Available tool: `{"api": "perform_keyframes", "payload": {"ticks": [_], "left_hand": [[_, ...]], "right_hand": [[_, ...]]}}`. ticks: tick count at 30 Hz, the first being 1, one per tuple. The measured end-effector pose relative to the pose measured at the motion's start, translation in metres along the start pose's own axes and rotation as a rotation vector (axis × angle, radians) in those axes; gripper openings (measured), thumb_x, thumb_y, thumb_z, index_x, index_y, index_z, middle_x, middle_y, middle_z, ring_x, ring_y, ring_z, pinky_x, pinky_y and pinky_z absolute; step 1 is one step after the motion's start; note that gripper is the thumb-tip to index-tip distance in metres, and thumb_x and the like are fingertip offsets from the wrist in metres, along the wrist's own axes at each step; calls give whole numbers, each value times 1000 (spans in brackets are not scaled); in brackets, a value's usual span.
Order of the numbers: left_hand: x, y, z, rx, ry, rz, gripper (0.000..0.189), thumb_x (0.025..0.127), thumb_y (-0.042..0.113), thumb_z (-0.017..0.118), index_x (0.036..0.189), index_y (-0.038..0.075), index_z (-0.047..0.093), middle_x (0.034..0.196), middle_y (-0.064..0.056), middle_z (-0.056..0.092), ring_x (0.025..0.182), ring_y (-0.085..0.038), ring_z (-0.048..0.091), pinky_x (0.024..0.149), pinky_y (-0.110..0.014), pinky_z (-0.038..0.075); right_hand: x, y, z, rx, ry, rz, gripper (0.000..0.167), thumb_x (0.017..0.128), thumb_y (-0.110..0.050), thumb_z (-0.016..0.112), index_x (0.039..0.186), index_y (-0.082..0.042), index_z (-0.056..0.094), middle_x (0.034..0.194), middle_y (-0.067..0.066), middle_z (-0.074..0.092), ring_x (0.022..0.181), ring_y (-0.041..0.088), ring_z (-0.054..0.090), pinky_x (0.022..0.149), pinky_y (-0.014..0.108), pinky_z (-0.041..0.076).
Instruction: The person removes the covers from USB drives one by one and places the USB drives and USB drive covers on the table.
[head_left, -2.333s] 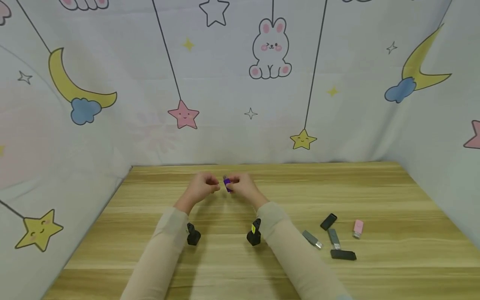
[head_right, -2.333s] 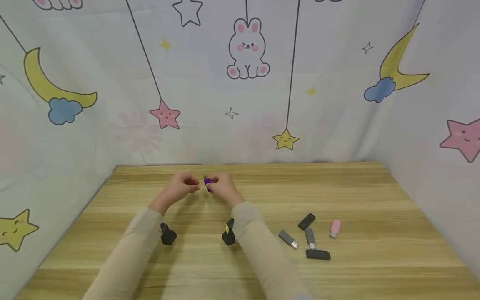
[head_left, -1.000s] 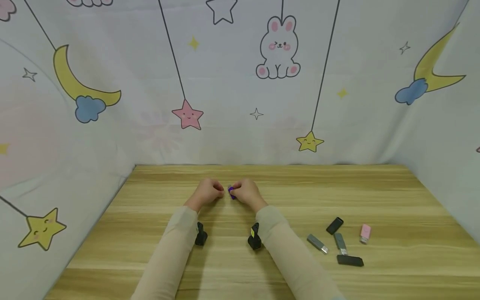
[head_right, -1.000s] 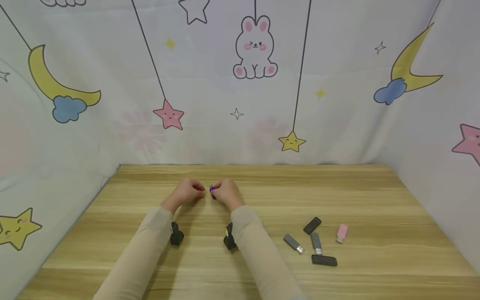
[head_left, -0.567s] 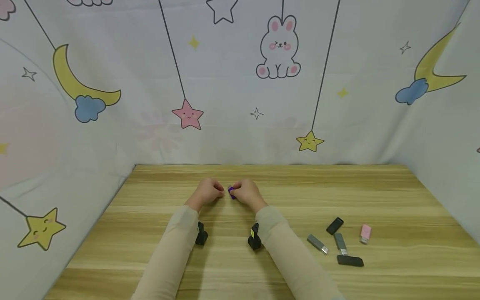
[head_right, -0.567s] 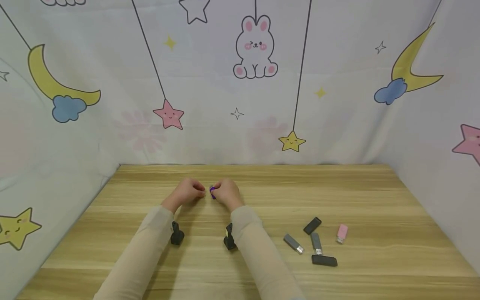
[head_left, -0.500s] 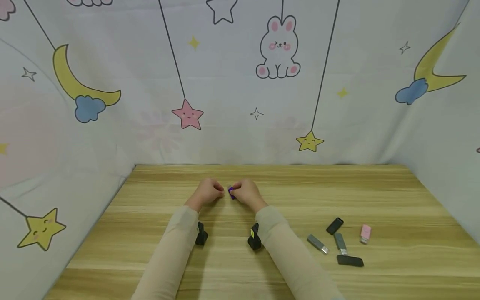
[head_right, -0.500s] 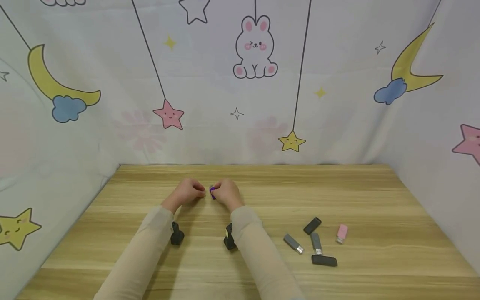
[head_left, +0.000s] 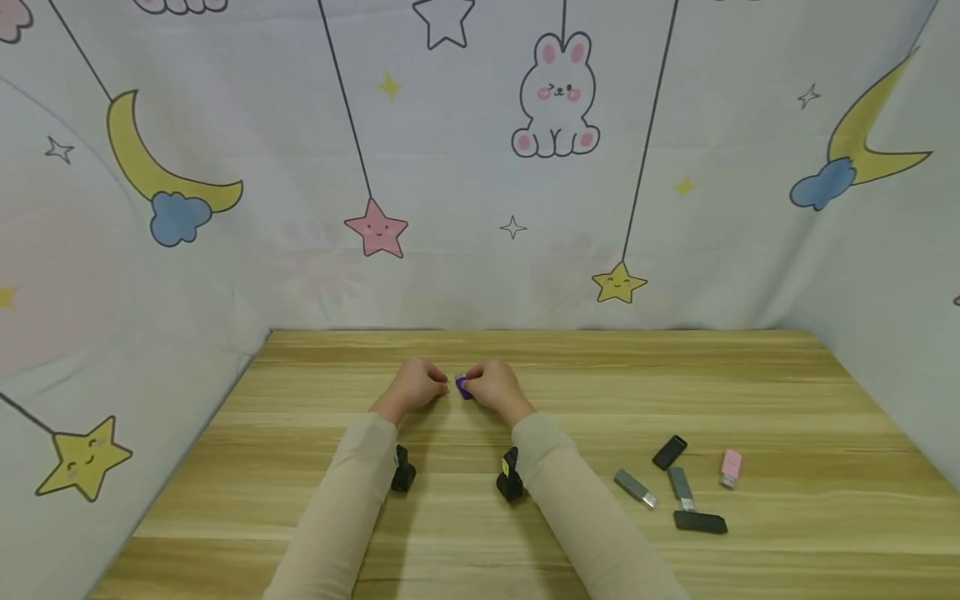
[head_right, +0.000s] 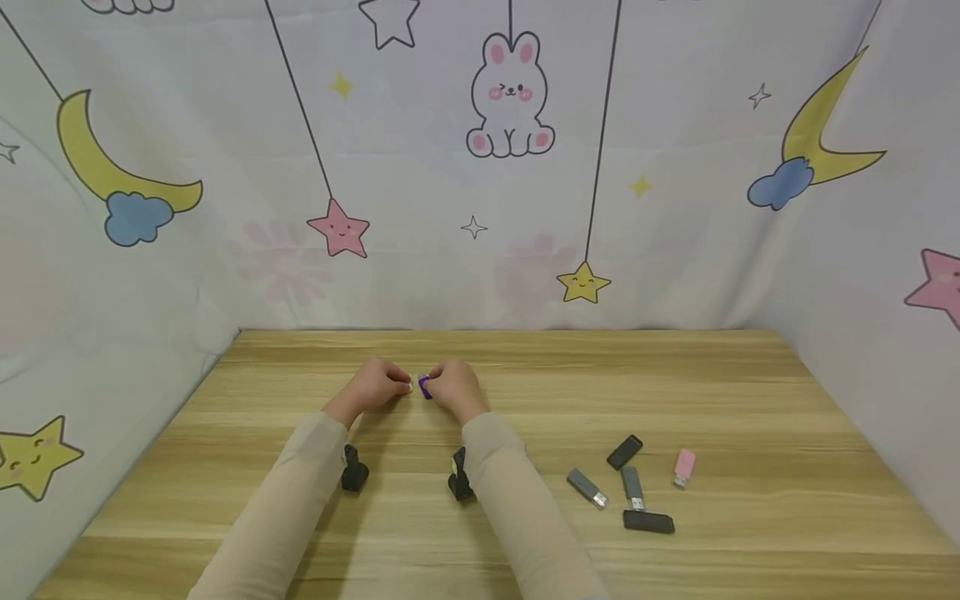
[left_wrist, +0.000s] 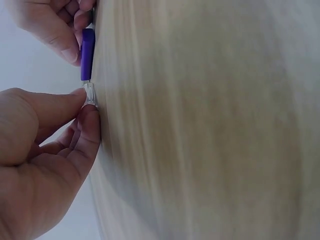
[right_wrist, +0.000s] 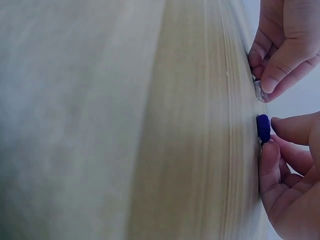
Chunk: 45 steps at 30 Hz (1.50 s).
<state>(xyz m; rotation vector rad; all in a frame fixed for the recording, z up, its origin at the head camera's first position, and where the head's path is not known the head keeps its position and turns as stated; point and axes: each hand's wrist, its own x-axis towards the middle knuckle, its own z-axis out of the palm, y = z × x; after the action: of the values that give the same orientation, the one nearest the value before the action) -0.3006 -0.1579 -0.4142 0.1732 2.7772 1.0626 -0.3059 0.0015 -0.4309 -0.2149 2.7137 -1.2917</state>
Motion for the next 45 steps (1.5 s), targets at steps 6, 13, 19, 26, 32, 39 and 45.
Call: {"api": "perform_keyframes", "payload": {"ticks": [6,13,19,26,32,39,45], "left_hand": [[-1,-1,-1,18,-13,5,24,90,4,62,109,-9,68,115,-22,66,116,-36,57,96,-44,47],[-2,1,-4,43,-11,-2,35,93,12,59,120,-10,62,122,-24,62,118,-37,55,98,-46,45],[-5,8,-11,-7,-2,-16,42,96,15,58,131,-8,54,130,-26,55,122,-38,51,99,-48,44],[-10,16,-16,62,69,169,37,94,12,61,123,-11,59,112,-23,60,102,-33,57,86,-45,49],[-21,27,-20,97,122,257,34,91,12,64,119,-7,64,104,-18,63,95,-30,59,83,-43,51],[-35,44,-17,78,132,367,33,90,13,66,117,-5,66,105,-16,65,90,-26,61,78,-39,53],[-49,62,-14,24,127,442,31,89,11,67,116,-5,66,105,-15,64,90,-25,61,79,-36,53]], "right_hand": [[1,2,-2,72,-20,26,26,90,-15,66,110,2,70,112,15,68,103,28,62,87,37,51],[-2,6,-16,97,-77,18,34,93,-21,63,120,-1,65,122,14,64,113,27,57,95,39,47],[-8,3,-36,56,-138,-42,41,96,-24,59,130,-2,59,124,15,61,116,29,56,96,42,46],[-24,-6,-68,59,-176,-144,41,96,-20,60,132,0,56,116,14,62,105,27,59,83,37,51],[-44,-13,-94,13,-181,-201,40,95,-22,61,130,-3,58,110,10,64,102,23,60,81,35,51],[-72,-14,-120,20,-190,-308,39,95,-20,62,127,1,59,105,11,65,98,23,61,78,34,51],[-97,-11,-139,2,-193,-368,40,95,-20,62,128,3,57,107,12,64,98,23,60,83,37,51]]}}
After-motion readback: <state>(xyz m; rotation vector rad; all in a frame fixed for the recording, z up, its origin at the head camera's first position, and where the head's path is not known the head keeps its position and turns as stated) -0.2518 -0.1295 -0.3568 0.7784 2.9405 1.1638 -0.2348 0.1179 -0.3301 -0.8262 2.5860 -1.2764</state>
